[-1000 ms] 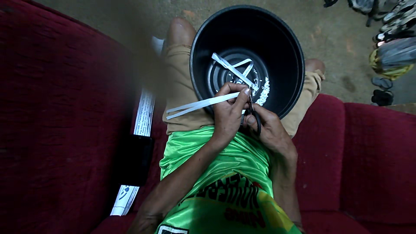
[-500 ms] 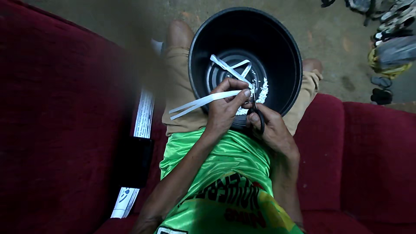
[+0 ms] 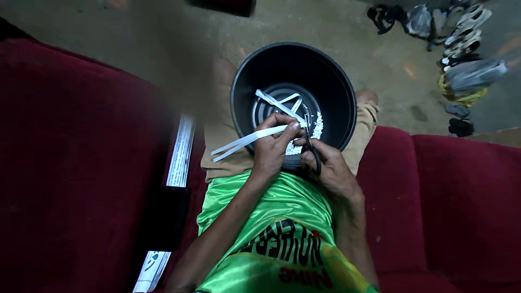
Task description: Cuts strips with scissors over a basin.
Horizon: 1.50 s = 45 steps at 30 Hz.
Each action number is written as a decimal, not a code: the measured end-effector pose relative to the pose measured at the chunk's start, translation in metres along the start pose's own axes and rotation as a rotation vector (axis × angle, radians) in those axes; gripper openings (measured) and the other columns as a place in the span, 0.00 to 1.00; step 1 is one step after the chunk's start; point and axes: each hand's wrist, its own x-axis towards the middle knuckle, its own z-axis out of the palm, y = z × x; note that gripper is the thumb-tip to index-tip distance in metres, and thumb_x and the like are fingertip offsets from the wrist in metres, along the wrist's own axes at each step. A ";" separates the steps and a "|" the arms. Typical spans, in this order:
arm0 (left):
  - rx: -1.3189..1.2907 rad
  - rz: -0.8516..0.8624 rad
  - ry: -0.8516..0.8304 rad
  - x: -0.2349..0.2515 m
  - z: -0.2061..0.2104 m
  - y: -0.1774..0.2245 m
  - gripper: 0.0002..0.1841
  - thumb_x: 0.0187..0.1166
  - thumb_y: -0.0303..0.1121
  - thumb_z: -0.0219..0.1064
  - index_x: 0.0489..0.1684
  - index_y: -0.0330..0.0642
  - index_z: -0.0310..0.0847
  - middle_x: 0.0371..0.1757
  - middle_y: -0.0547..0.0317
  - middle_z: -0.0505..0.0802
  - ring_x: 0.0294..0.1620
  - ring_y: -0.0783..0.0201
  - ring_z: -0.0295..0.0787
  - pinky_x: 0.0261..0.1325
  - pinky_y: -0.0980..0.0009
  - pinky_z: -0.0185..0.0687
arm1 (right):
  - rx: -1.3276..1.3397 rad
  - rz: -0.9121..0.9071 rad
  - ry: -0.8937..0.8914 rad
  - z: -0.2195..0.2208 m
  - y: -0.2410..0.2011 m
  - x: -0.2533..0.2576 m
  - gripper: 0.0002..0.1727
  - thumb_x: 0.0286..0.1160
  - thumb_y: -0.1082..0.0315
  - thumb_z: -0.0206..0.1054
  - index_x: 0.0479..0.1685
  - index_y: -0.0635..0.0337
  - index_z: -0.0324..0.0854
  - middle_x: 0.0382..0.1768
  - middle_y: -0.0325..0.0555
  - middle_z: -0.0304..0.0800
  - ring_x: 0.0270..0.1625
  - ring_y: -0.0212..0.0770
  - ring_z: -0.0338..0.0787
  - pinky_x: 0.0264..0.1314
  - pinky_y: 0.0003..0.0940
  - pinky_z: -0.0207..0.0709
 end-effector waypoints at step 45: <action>-0.077 -0.026 0.035 0.001 0.003 -0.006 0.03 0.84 0.22 0.64 0.48 0.35 0.80 0.38 0.52 0.93 0.36 0.61 0.94 0.46 0.64 0.94 | -0.053 0.034 -0.047 -0.001 0.007 -0.003 0.27 0.83 0.42 0.61 0.67 0.53 0.83 0.26 0.32 0.81 0.22 0.26 0.75 0.24 0.24 0.73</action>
